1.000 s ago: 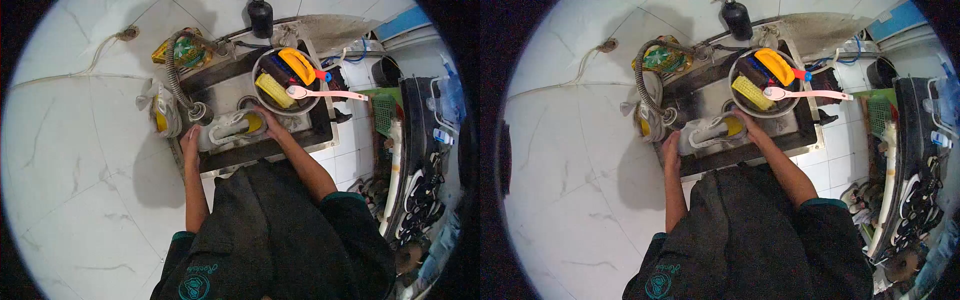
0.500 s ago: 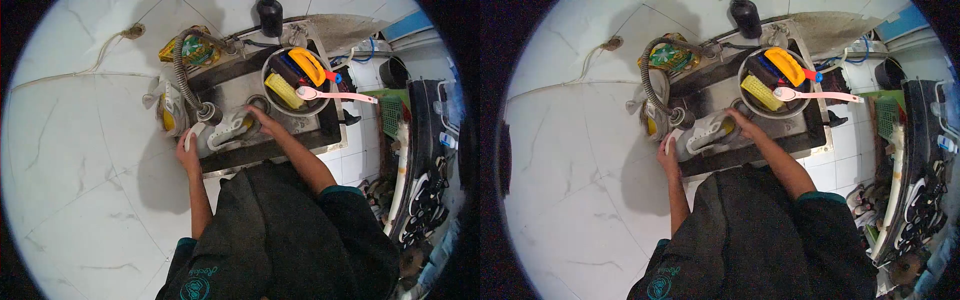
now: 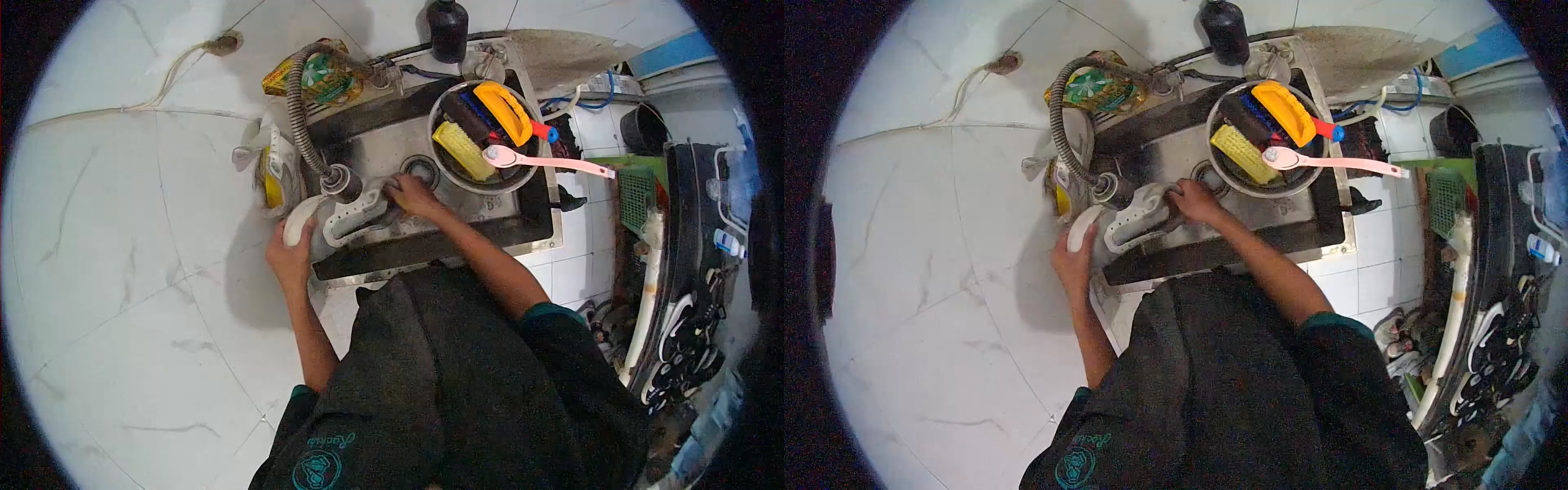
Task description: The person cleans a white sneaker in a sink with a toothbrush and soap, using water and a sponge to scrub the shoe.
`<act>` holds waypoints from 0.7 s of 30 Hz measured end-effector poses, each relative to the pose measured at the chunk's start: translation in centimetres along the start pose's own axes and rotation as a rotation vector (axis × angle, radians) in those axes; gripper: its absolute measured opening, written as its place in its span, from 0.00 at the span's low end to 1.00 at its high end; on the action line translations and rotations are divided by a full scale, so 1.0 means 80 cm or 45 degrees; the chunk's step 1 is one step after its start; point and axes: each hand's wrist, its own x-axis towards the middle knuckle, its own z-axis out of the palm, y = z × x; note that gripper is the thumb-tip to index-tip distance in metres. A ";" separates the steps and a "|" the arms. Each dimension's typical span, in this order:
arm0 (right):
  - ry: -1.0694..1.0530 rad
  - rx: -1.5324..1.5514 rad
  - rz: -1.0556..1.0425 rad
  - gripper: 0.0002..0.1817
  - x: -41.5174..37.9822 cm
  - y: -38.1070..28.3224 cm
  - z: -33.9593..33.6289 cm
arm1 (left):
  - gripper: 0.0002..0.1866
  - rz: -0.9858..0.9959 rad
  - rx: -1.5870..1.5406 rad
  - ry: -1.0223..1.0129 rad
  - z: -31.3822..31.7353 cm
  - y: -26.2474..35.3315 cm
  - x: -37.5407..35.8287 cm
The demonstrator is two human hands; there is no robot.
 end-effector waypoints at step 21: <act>-0.317 -0.120 0.082 0.14 -0.018 -0.071 0.002 | 0.17 0.049 -0.095 0.254 -0.059 0.039 -0.001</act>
